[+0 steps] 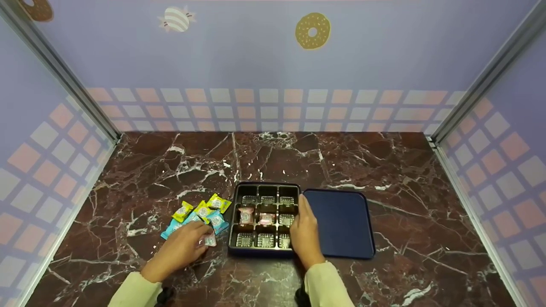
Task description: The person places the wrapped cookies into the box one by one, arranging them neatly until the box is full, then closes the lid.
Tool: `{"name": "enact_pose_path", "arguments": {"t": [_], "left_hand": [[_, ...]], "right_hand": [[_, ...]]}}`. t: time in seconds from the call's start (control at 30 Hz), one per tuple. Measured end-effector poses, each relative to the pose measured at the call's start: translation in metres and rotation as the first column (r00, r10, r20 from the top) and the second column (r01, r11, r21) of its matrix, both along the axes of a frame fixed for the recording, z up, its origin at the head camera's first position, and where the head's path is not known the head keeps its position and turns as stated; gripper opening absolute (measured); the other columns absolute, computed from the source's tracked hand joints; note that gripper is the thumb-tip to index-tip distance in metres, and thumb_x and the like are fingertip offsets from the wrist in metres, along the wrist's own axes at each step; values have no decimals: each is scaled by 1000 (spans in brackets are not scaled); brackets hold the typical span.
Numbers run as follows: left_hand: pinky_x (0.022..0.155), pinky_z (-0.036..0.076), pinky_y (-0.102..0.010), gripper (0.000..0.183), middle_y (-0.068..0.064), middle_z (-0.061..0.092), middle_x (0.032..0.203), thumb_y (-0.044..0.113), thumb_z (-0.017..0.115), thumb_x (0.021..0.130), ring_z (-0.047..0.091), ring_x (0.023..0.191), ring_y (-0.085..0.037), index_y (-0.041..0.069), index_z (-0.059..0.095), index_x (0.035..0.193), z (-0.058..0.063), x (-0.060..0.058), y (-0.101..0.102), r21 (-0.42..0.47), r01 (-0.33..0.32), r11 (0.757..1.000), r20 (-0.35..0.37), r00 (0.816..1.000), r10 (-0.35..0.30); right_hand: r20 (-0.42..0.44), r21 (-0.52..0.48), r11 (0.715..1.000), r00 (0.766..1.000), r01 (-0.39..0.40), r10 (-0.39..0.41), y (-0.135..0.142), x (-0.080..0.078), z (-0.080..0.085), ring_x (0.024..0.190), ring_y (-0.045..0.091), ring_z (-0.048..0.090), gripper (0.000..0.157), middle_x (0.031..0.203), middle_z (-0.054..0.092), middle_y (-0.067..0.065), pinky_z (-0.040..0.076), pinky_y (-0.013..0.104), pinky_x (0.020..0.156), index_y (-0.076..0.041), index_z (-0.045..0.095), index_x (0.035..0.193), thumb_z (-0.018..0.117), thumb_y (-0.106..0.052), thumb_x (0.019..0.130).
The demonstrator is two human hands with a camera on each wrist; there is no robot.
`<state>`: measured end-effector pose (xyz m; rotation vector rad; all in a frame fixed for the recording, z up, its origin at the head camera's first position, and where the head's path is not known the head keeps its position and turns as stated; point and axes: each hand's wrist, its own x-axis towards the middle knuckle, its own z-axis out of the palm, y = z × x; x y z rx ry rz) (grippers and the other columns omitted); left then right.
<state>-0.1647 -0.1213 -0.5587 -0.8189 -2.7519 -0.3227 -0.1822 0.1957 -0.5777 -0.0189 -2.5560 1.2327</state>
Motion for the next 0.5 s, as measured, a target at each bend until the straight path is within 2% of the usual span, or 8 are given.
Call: {"name": "enact_pose_path", "arguments": {"t": [0.13, 0.27, 0.37, 0.5], "left_hand": [[56, 44, -30, 26, -2, 58, 79, -3, 74, 64, 55, 67, -18, 10, 67, 86, 2, 1, 0, 11, 0, 1000, 76, 997, -1], [55, 42, -27, 26, -1, 58, 79, -6, 71, 64, 54, 67, -16, 10, 67, 85, 2, 1, 0, 24, -3, 1000, 118, 993, 0], [55, 44, -28, 27, -1, 59, 80, -7, 68, 65, 57, 67, -17, 9, 67, 86, 2, 0, 0, 36, 2, 999, 120, 993, -6], [56, 48, -32, 28, -2, 61, 81, -8, 66, 64, 59, 67, -19, 8, 67, 87, 0, 0, 1, 48, 8, 999, 86, 996, -13]], "right_hand": [[8, 1, 1000, 1000, -2, 2, 0, 0, 0, 137, 37, 40, 52, 147, 42, 25, 30, 46, 116, 6, 39, 143, 43, 9, 91], [11, -9, 1000, 1000, -4, 4, 0, -1, 0, 138, 38, 39, 53, 147, 41, 25, 30, 46, 116, 6, 39, 143, 43, 10, 91], [-2, 0, 1000, 1000, 1, -1, -1, 0, 0, 137, 37, 41, 52, 146, 43, 25, 31, 46, 115, 6, 40, 142, 43, 10, 91], [-24, 19, 1000, 1000, 5, -5, -1, 0, 0, 136, 37, 43, 50, 144, 45, 25, 34, 46, 113, 7, 42, 141, 44, 10, 91]]}}
